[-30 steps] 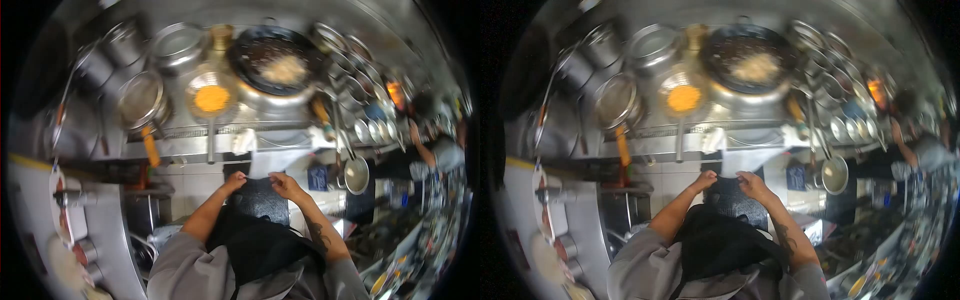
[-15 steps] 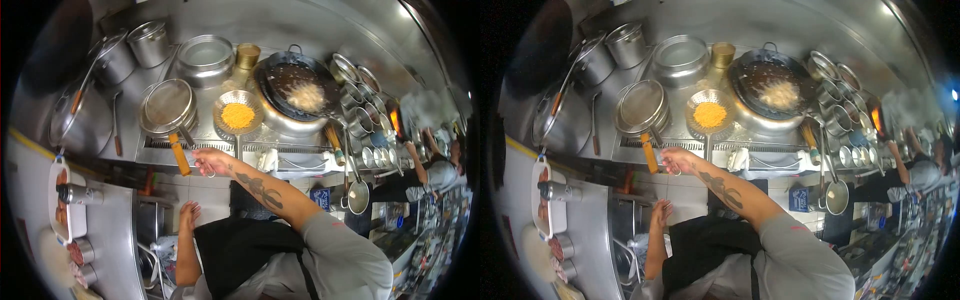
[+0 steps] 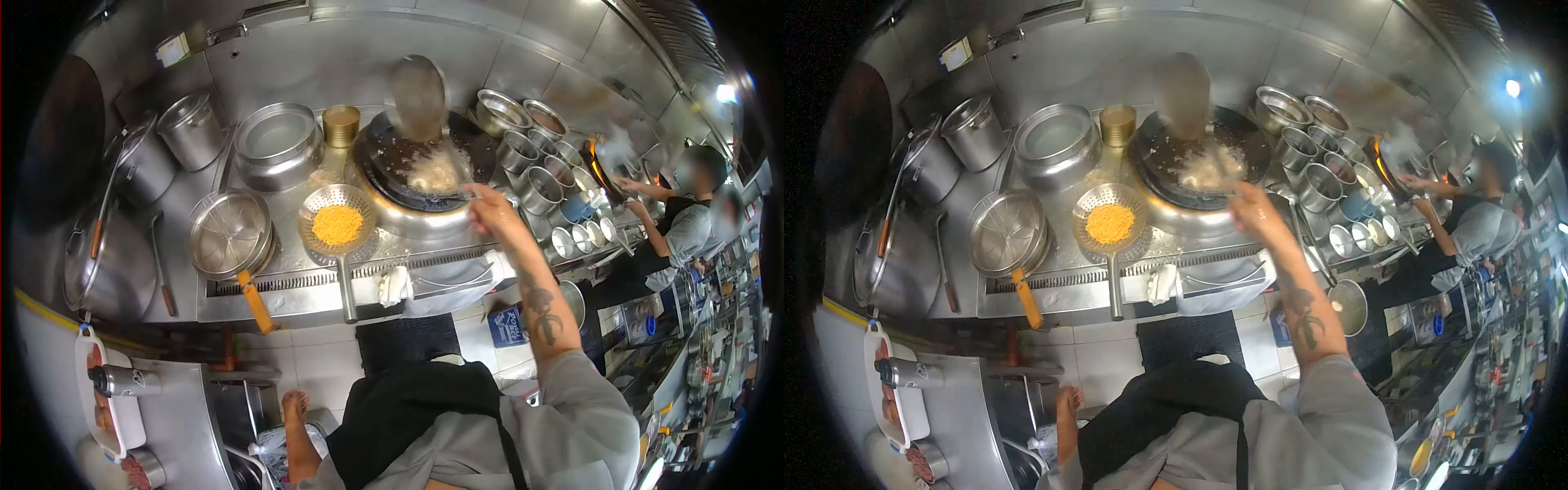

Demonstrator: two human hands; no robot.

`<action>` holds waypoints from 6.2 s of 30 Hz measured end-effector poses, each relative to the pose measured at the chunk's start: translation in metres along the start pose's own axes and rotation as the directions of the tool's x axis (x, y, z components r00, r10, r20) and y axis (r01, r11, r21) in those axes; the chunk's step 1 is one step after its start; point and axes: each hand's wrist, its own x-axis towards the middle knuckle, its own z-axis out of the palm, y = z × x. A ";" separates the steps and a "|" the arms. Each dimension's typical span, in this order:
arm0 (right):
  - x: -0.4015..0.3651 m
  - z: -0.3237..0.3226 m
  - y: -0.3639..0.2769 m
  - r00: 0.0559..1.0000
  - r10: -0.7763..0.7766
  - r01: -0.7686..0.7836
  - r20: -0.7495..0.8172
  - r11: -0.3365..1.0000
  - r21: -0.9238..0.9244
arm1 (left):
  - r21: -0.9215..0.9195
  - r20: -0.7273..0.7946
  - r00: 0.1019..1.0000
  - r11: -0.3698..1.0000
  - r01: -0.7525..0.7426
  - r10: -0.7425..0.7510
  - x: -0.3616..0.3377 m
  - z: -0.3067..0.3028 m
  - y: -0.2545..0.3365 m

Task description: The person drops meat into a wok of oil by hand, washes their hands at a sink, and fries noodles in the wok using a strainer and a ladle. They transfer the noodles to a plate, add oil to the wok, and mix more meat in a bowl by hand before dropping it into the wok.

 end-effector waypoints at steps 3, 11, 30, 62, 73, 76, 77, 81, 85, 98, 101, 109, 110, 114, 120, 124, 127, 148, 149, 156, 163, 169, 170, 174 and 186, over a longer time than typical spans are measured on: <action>0.015 -0.078 0.033 0.977 -0.102 0.003 -0.186 0.884 -0.467 | -0.009 -0.012 1.000 1.000 0.024 -0.024 -0.015 0.004 -0.019; 0.088 -0.154 0.125 0.950 -0.171 0.007 -0.262 0.850 -0.527 | 0.093 -0.041 0.994 0.990 0.101 -0.098 -0.060 0.042 -0.080; 0.122 -0.048 0.103 0.928 0.369 -0.353 0.050 0.830 0.431 | 0.849 0.529 0.730 -0.255 -0.464 0.433 -0.102 -0.025 -0.161; 0.030 -0.062 0.050 0.839 0.359 -0.542 0.408 0.611 0.577 | 0.265 -0.079 0.996 0.963 0.048 -0.028 -0.023 -0.008 -0.081; 0.082 -0.022 0.061 0.845 0.241 -0.533 0.477 0.451 0.716 | 0.261 -0.101 0.993 0.962 0.077 -0.052 -0.022 -0.018 -0.090; 0.098 -0.017 0.073 0.850 0.217 -0.525 0.480 0.421 0.740 | 0.250 -0.111 0.992 0.964 0.084 -0.057 -0.024 -0.024 -0.090; 0.103 -0.018 0.078 0.859 0.220 -0.511 0.463 0.436 0.741 | 0.248 -0.117 0.991 0.965 0.087 -0.059 -0.024 -0.024 -0.091; 0.106 -0.028 0.084 0.880 0.270 -0.475 0.391 0.480 0.737 | 0.233 -0.129 0.990 0.968 0.095 -0.066 -0.026 -0.026 -0.093; 0.109 -0.033 0.085 0.897 0.293 -0.442 0.331 0.559 0.701 | 0.218 -0.140 0.987 0.970 0.105 -0.076 -0.029 -0.025 -0.096; 0.078 -0.025 0.082 0.867 0.224 -0.495 0.445 0.486 0.720 | 0.190 -0.151 0.985 0.975 0.116 -0.088 -0.052 -0.021 -0.096; 0.072 -0.033 0.075 0.863 0.248 -0.504 0.440 0.463 0.729 | 0.184 -0.150 0.985 0.976 0.116 -0.089 -0.050 -0.017 -0.091; 0.090 -0.050 0.072 0.870 0.274 -0.492 0.410 0.509 0.706 | 0.161 -0.138 0.987 0.981 0.105 -0.083 -0.044 -0.009 -0.084; 0.095 -0.051 0.075 0.873 0.261 -0.486 0.411 0.518 0.704 | 0.158 -0.140 0.987 0.982 0.106 -0.084 -0.043 -0.008 -0.085; 0.114 -0.045 0.074 0.878 0.255 -0.476 0.405 0.551 0.685 | 0.133 -0.145 0.985 0.985 0.111 -0.092 -0.039 -0.008 -0.091; 0.122 -0.029 0.069 0.874 0.295 -0.486 0.386 0.560 0.672 | 0.104 -0.154 0.982 0.986 0.129 -0.112 -0.042 -0.010 -0.096; 0.121 -0.023 0.079 0.884 0.257 -0.464 0.391 0.593 0.658 | 0.082 -0.162 0.980 0.988 0.133 -0.119 -0.047 -0.011 -0.099; 0.112 -0.014 0.079 0.894 0.251 -0.445 0.372 0.606 0.659 | 0.070 -0.167 0.978 0.988 0.137 -0.124 -0.049 -0.012 -0.100; 0.116 0.109 -0.007 0.982 -0.188 0.185 0.033 0.981 0.065 | -0.125 -0.205 0.974 0.985 -0.119 0.092 -0.025 -0.025 -0.066; 0.125 0.126 -0.002 0.967 -0.253 0.255 0.041 0.966 -0.045 | -0.163 -0.112 0.969 0.958 -0.235 0.218 -0.006 -0.031 -0.070; 0.168 0.176 0.035 0.963 -0.253 0.268 0.095 0.848 -0.458 | -0.359 -0.009 0.925 0.862 -0.358 0.381 -0.093 0.036 0.100; 0.110 0.061 0.023 0.956 -0.292 0.276 -0.031 0.928 -0.250 | -0.619 0.278 0.785 0.728 -0.294 0.554 -0.115 0.084 0.220; 0.114 -0.044 0.121 0.754 -0.655 0.408 -0.042 0.519 -0.751 | -0.653 0.416 0.735 0.738 -0.169 0.536 -0.115 0.119 0.274; 0.070 -0.038 0.064 0.983 -0.103 0.013 -0.155 0.870 -0.493 | -0.658 0.461 0.725 0.746 -0.108 0.512 -0.099 0.116 0.281; 0.047 -0.076 0.078 0.986 -0.038 0.000 -0.165 0.974 -0.225 | -0.601 0.452 0.759 0.789 -0.129 0.469 -0.062 0.118 0.292; 0.069 -0.107 0.088 0.928 0.315 -0.271 -0.199 0.937 0.219 | -0.397 0.287 0.775 0.806 -0.438 0.563 -0.171 0.142 0.309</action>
